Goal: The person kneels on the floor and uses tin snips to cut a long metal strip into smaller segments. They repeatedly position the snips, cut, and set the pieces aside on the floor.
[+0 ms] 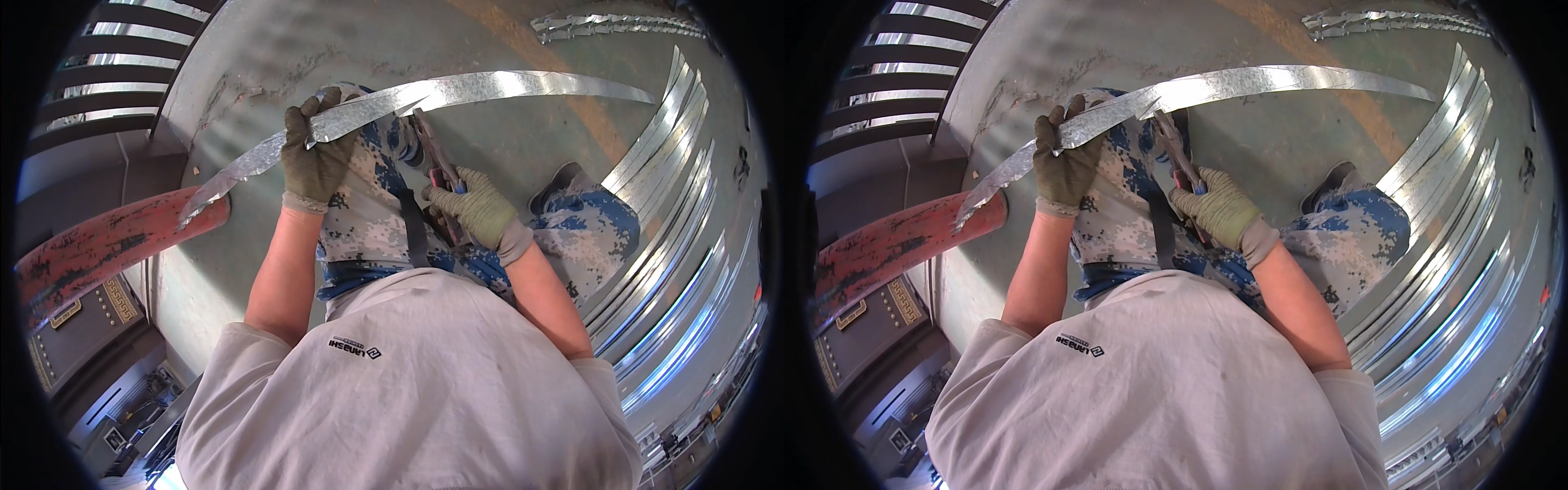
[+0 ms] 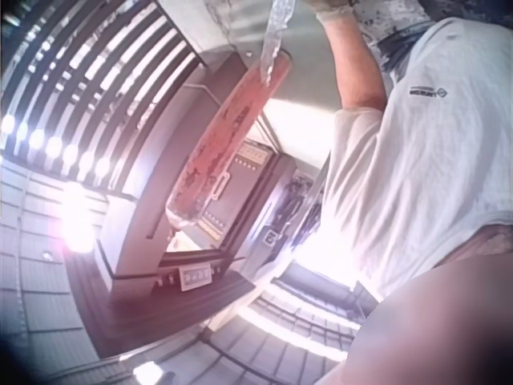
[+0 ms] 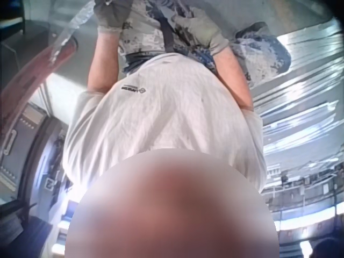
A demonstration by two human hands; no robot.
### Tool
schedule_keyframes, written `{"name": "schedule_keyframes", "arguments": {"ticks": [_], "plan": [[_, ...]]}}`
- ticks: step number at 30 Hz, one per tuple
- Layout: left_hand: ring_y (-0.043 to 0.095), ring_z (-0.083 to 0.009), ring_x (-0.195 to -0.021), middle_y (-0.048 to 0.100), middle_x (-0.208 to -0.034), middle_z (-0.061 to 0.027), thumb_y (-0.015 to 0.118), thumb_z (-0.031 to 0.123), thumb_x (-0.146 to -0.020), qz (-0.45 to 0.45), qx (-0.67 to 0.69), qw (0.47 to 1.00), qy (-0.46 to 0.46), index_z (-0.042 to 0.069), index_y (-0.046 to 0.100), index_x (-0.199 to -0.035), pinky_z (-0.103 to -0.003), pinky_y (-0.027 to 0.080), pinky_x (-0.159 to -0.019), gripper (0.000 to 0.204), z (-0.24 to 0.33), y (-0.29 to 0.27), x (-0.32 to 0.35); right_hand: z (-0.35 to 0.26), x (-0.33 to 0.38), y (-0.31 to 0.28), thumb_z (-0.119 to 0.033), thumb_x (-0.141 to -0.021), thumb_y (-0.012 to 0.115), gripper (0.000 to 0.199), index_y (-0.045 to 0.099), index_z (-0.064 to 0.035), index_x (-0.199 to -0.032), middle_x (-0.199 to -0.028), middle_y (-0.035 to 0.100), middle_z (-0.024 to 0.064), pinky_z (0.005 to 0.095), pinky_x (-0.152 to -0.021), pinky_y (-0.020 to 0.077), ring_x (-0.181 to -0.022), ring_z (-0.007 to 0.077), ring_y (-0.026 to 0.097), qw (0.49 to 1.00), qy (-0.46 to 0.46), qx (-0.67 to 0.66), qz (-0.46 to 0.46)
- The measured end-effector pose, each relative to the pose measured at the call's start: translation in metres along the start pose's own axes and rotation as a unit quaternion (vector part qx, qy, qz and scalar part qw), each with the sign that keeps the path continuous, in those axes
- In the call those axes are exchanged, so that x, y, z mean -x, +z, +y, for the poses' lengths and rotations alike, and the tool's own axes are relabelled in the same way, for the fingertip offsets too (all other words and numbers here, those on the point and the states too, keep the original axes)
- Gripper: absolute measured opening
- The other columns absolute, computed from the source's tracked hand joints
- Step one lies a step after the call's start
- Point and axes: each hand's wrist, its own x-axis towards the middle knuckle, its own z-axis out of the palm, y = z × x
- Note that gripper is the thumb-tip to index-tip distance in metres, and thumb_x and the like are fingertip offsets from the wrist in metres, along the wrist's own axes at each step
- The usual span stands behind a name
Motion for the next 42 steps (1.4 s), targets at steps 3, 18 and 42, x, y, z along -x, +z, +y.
{"name": "schedule_keyframes", "arguments": {"ticks": [3, 18, 42], "plan": [[0.057, -0.0477, -0.148, 0.072, -0.134, -0.0176, 0.07, 0.04, -0.11, 0.012, -0.01, 1.0, 0.013, 0.009, 0.07, -0.107, -0.066, 0.051, -0.126, 0.031, -0.001, 0.003, 0.001, 0.002, -0.001, -0.002, -0.016, -0.103, 0.084, 0.029, 0.074, -0.004, -0.127, -0.089, 0.074, 0.0021, 0.0293, -0.065, 0.0545, -0.075, 0.0104, 0.07, 0.997, 0.004, -0.068, -0.02], [0.058, -0.0435, -0.15, 0.077, -0.141, -0.0083, 0.065, 0.036, -0.114, 0.111, -0.018, 0.993, 0.021, 0.014, 0.077, -0.107, -0.066, 0.047, -0.128, 0.026, 0.016, -0.021, 0.013, 0.008, 0.011, 0.01, -0.015, -0.1, 0.08, 0.054, 0.063, 0.008, -0.146, -0.109, 0.081, 0.0193, 0.0439, -0.075, 0.0679, -0.085, 0.0311, 0.081, 0.898, 0.046, -0.395, -0.189], [0.056, -0.0502, -0.148, 0.069, -0.151, -0.0232, 0.056, 0.039, -0.118, 0.065, 0.017, 0.998, -0.015, 0.003, 0.075, -0.123, -0.069, 0.044, -0.127, 0.041, 0.011, -0.011, 0.012, -0.011, -0.022, -0.061, -0.016, -0.108, 0.075, 0.05, 0.062, -0.0031, -0.155, -0.138, 0.075, 0.0115, 0.0425, -0.084, 0.0681, -0.111, 0.0286, 0.079, 0.933, -0.188, -0.306, 0.003]]}}
